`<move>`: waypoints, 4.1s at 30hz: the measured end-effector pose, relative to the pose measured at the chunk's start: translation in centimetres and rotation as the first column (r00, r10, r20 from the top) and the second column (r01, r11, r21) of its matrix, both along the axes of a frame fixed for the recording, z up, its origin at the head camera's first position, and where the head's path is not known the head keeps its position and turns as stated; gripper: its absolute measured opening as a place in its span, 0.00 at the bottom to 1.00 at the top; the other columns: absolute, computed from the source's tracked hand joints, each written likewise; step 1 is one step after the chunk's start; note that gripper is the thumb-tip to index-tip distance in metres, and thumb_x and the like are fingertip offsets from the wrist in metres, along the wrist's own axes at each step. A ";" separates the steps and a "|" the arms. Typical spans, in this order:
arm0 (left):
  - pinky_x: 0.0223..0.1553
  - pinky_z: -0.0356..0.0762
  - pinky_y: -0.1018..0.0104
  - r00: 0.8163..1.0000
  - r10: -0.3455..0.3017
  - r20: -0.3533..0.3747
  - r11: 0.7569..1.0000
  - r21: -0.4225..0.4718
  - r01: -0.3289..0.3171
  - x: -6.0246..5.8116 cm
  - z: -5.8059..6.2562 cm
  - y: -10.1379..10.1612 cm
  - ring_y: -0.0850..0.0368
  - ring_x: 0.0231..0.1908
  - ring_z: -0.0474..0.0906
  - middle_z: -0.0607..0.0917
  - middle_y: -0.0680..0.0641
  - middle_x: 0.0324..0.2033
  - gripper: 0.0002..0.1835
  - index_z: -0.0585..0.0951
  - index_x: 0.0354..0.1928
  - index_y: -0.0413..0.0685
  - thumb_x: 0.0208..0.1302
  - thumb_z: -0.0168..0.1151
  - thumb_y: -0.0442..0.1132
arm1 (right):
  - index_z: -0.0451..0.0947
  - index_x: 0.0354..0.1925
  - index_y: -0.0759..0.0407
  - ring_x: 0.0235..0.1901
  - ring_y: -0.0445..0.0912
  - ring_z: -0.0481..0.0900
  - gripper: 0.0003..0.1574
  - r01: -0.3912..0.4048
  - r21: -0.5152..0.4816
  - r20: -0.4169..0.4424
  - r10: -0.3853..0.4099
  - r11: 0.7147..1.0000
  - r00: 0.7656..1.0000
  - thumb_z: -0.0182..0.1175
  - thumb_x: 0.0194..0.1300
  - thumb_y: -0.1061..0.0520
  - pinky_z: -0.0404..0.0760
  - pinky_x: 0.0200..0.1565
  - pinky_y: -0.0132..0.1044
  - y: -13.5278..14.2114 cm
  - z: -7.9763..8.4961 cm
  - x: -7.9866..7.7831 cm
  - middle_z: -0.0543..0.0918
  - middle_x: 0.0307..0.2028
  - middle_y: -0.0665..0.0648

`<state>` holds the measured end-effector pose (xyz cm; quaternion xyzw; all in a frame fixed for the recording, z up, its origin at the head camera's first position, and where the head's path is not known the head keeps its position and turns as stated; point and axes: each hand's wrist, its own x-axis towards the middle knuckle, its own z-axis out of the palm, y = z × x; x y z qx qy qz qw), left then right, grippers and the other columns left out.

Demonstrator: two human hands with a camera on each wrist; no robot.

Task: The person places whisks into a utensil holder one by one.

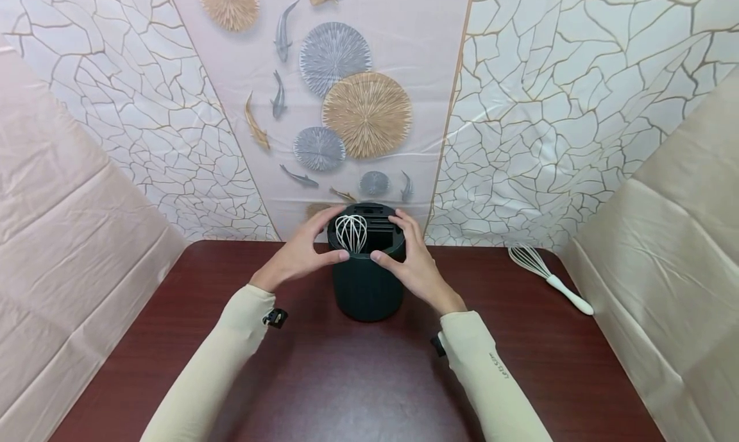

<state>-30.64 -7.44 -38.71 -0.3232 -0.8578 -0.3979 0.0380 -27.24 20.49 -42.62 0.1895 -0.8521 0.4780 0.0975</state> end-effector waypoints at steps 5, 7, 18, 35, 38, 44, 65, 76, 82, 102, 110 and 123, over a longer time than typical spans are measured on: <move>0.75 0.59 0.38 1.000 0.017 0.005 1.000 0.015 -0.017 -0.5 -1.5 0.6 0.48 0.80 0.54 0.56 0.52 0.83 0.55 0.59 0.84 0.64 0.59 0.69 0.73 | 0.53 0.83 0.42 0.83 0.54 0.43 0.50 -0.002 0.007 0.002 0.002 1.000 1.000 0.66 0.74 0.41 0.51 0.75 0.71 0.0 0.1 0.1 0.43 0.84 0.47; 0.75 0.60 0.37 1.000 0.026 0.006 0.999 0.027 -0.026 -0.6 -1.8 0.9 0.48 0.80 0.54 0.55 0.52 0.83 0.54 0.61 0.83 0.65 0.59 0.67 0.75 | 0.52 0.83 0.42 0.83 0.54 0.43 0.49 0.000 0.011 0.002 0.000 1.000 1.000 0.66 0.75 0.41 0.51 0.75 0.71 0.0 0.1 0.1 0.43 0.84 0.47; 0.74 0.62 0.38 0.996 0.078 -0.031 0.996 0.055 -0.076 0.2 -2.3 1.9 0.51 0.80 0.56 0.57 0.56 0.82 0.51 0.67 0.80 0.59 0.62 0.60 0.78 | 0.52 0.83 0.41 0.83 0.53 0.43 0.49 0.004 0.006 -0.011 -0.004 1.000 1.000 0.65 0.75 0.41 0.51 0.74 0.72 0.0 -0.1 0.1 0.43 0.84 0.46; 0.74 0.62 0.38 0.996 0.091 -0.019 0.990 0.111 -0.088 0.5 -3.1 2.4 0.53 0.79 0.56 0.57 0.60 0.82 0.44 0.69 0.78 0.57 0.66 0.65 0.69 | 0.54 0.82 0.44 0.83 0.54 0.44 0.48 0.013 0.003 -0.027 -0.013 1.000 1.000 0.65 0.75 0.40 0.51 0.74 0.72 0.0 -0.1 0.4 0.45 0.84 0.48; 0.74 0.63 0.38 0.995 0.092 -0.023 0.987 0.134 -0.088 0.6 -3.1 2.5 0.53 0.79 0.57 0.58 0.60 0.81 0.43 0.69 0.78 0.58 0.66 0.66 0.68 | 0.55 0.82 0.45 0.83 0.54 0.44 0.48 0.016 0.000 -0.026 -0.016 1.000 1.000 0.65 0.75 0.40 0.51 0.74 0.71 0.0 0.0 0.5 0.45 0.84 0.47; 0.73 0.64 0.38 0.995 0.102 -0.017 0.983 0.157 -0.098 0.6 -3.3 2.5 0.54 0.78 0.58 0.58 0.60 0.81 0.44 0.69 0.79 0.59 0.65 0.66 0.68 | 0.56 0.82 0.45 0.82 0.57 0.48 0.48 0.025 0.019 -0.010 -0.025 1.000 1.000 0.65 0.74 0.39 0.59 0.73 0.70 0.0 0.5 1.0 0.46 0.85 0.48; 0.70 0.67 0.37 0.993 0.108 0.040 0.981 0.160 -0.113 0.7 -3.0 1.9 0.53 0.76 0.61 0.56 0.62 0.81 0.40 0.69 0.77 0.67 0.65 0.69 0.65 | 0.61 0.80 0.56 0.67 0.60 0.74 0.35 0.186 0.011 -0.033 -0.186 0.982 0.982 0.55 0.83 0.50 0.78 0.58 0.39 6.5 0.7 6.3 0.72 0.72 0.64; 0.70 0.68 0.38 0.993 0.095 0.063 0.982 0.157 -0.104 0.6 -3.0 2.5 0.54 0.76 0.60 0.56 0.64 0.81 0.40 0.69 0.77 0.70 0.65 0.69 0.65 | 0.70 0.73 0.63 0.52 0.20 0.70 0.29 0.404 -0.027 -0.111 -0.405 0.914 0.908 0.57 0.82 0.52 0.70 0.50 0.17 11.3 -0.4 7.8 0.81 0.61 0.65; 0.71 0.66 0.38 0.993 0.095 0.065 0.984 0.148 -0.104 0.7 -2.9 2.6 0.55 0.76 0.59 0.55 0.65 0.81 0.42 0.67 0.78 0.68 0.65 0.69 0.66 | 0.72 0.70 0.65 0.50 0.17 0.67 0.28 0.532 -0.002 -0.114 -0.529 0.847 0.841 0.58 0.80 0.51 0.68 0.47 0.17 14.5 -1.9 7.7 0.81 0.62 0.67; 0.73 0.63 0.39 0.993 0.100 0.066 0.982 0.155 -0.109 0.6 -3.1 2.4 0.57 0.78 0.57 0.55 0.67 0.81 0.41 0.68 0.78 0.66 0.65 0.69 0.63 | 0.65 0.71 0.76 0.61 0.75 0.68 0.33 0.587 0.175 -0.081 -0.583 0.791 0.809 0.51 0.82 0.51 0.64 0.59 0.68 22.9 -5.3 5.6 0.71 0.62 0.82; 0.71 0.66 0.37 0.990 0.118 0.074 0.977 0.168 -0.129 0.7 -3.0 1.2 0.54 0.76 0.60 0.55 0.66 0.81 0.40 0.69 0.77 0.67 0.66 0.70 0.62 | 0.65 0.70 0.78 0.56 0.73 0.74 0.36 0.562 0.277 -0.047 -0.573 0.779 0.818 0.47 0.84 0.47 0.68 0.55 0.66 25.2 -5.2 3.0 0.75 0.58 0.80; 0.72 0.66 0.40 0.991 0.093 0.091 0.978 0.181 -0.108 0.6 -3.4 1.8 0.56 0.76 0.59 0.55 0.67 0.81 0.43 0.66 0.80 0.65 0.66 0.70 0.62 | 0.68 0.63 0.78 0.50 0.78 0.77 0.36 0.468 0.457 -0.017 -0.519 0.756 0.855 0.42 0.85 0.44 0.73 0.48 0.69 29.4 -5.9 1.7 0.78 0.53 0.83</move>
